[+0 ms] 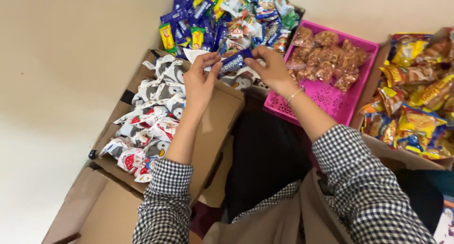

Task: Packing individual snack items into small decorative bags and organizing them in a box

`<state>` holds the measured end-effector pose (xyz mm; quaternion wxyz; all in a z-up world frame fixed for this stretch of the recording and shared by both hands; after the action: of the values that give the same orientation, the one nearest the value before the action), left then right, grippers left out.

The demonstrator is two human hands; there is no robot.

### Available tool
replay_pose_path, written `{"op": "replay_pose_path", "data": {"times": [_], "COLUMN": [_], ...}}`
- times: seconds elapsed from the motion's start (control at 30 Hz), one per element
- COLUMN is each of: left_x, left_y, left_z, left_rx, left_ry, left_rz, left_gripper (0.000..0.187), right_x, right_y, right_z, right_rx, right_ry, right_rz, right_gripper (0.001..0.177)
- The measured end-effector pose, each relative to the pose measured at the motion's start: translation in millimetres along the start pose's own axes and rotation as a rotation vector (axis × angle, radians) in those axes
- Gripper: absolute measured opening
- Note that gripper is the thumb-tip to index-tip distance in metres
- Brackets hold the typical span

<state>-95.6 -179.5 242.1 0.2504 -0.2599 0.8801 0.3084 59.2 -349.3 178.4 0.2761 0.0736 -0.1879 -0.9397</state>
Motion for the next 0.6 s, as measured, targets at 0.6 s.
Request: {"op": "replay_pose_path", "data": {"times": [0.6], "left_x": [33], "left_y": [-101], "left_z": [-136], "left_rx": [0.313], "left_ry": [-0.056], "left_rz": [0.203], "left_gripper": [0.059], "right_x": [168], "right_y": [157], "right_z": [19], "right_rx": [0.354], "right_ry": [0.252], "right_rz": [-0.314], "right_gripper": [0.022]}}
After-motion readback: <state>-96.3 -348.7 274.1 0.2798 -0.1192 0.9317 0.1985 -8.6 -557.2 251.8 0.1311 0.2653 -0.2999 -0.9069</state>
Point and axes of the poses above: each hand's wrist, its own x-axis away from the middle knuckle, its own y-axis out of the back of the hand, z = x × y, the point moved 6 cm from there along -x, towards the middle knuckle, and after that the axes turned 15 degrees about -y, right-handed, at the moved point
